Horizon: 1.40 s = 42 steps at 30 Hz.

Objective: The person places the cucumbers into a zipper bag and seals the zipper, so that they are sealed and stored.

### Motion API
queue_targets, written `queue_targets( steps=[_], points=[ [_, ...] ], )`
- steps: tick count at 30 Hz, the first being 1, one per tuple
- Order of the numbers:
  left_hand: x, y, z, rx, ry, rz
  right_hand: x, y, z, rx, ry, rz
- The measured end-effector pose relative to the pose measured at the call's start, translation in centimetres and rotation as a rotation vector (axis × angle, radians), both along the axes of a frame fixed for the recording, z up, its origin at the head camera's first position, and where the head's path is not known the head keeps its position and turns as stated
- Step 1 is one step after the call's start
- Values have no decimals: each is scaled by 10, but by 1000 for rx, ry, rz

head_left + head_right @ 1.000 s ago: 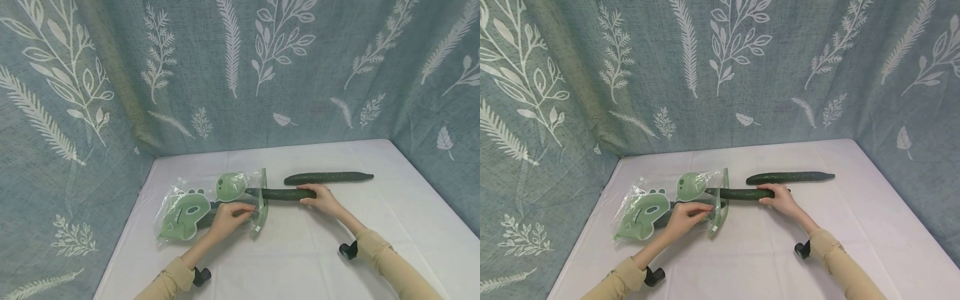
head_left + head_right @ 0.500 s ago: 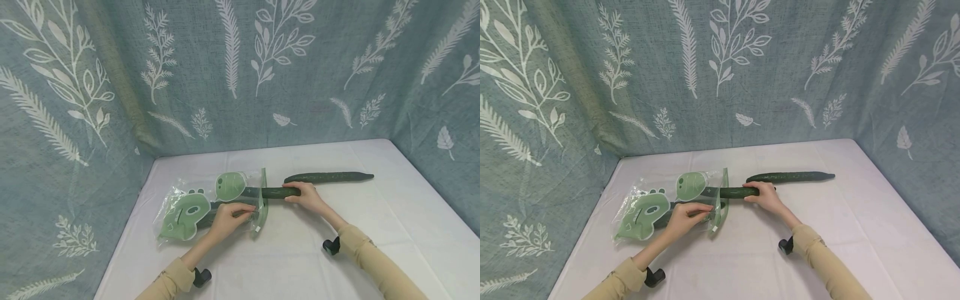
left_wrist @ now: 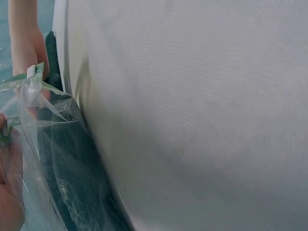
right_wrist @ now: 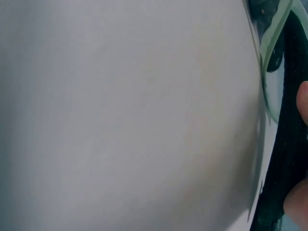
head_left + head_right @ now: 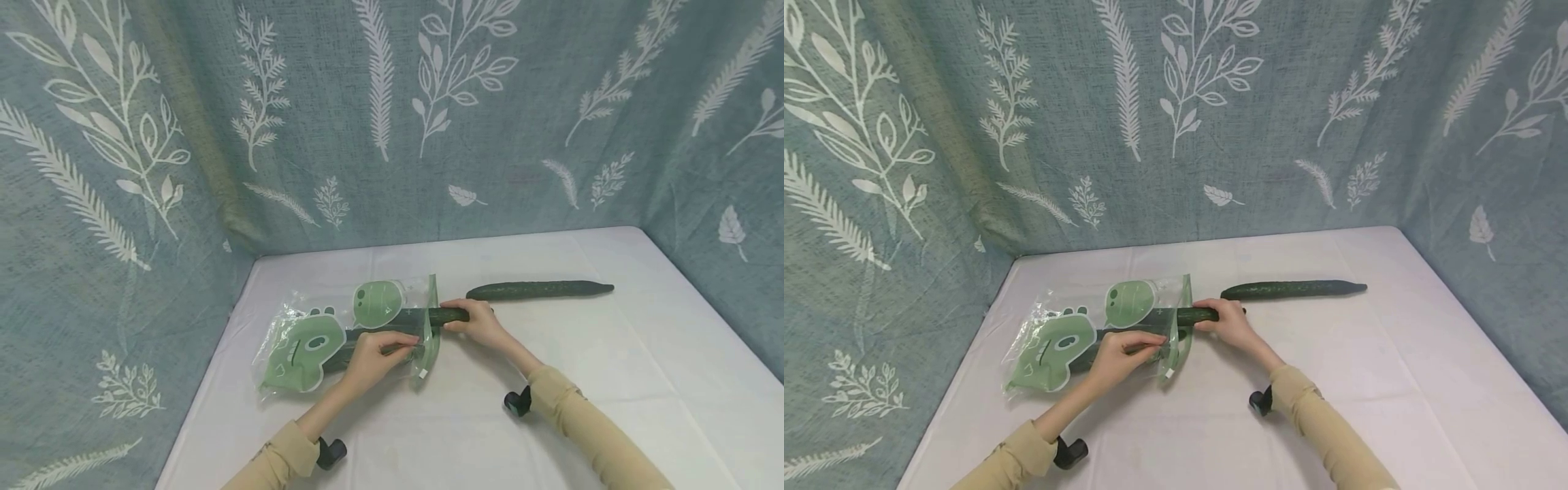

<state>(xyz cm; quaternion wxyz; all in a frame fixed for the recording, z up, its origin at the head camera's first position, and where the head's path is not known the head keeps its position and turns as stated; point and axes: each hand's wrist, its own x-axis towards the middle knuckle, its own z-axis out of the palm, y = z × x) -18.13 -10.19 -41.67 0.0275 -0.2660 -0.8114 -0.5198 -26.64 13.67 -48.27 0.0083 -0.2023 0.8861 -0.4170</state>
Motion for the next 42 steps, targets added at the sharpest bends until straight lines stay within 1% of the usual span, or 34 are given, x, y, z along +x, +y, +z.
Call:
queue_targets(
  steps=[3, 10, 14, 20, 27, 30, 34, 38, 42],
  points=[
    [0, -1, 0, 1, 1, -3, -1, -7, -1, -12, -2, -3],
    [1, -2, 0, 7, 5, -14, -3, -24, -3, -14, 20, 17],
    [2, -2, -1, 15, 6, -15, -4, -33, -4, -21, 8, 18],
    [2, -2, -3, 28, 35, -23, -3, -43, -3, -51, -17, -3],
    [3, 0, -2, 30, 40, -17, -4, -52, -2, -81, 12, 7],
    [3, 0, -3, 36, 38, -18, -5, -57, -4, -94, -3, -4],
    [4, 1, -6, 37, 43, -13, -6, -61, -5, -128, -46, -27],
    [5, 0, -7, 29, 40, -3, -6, -66, -4, -149, -61, -32],
    [6, 0, -6, 31, 40, 6, -5, -71, -3, -161, -59, -31]
  ],
)
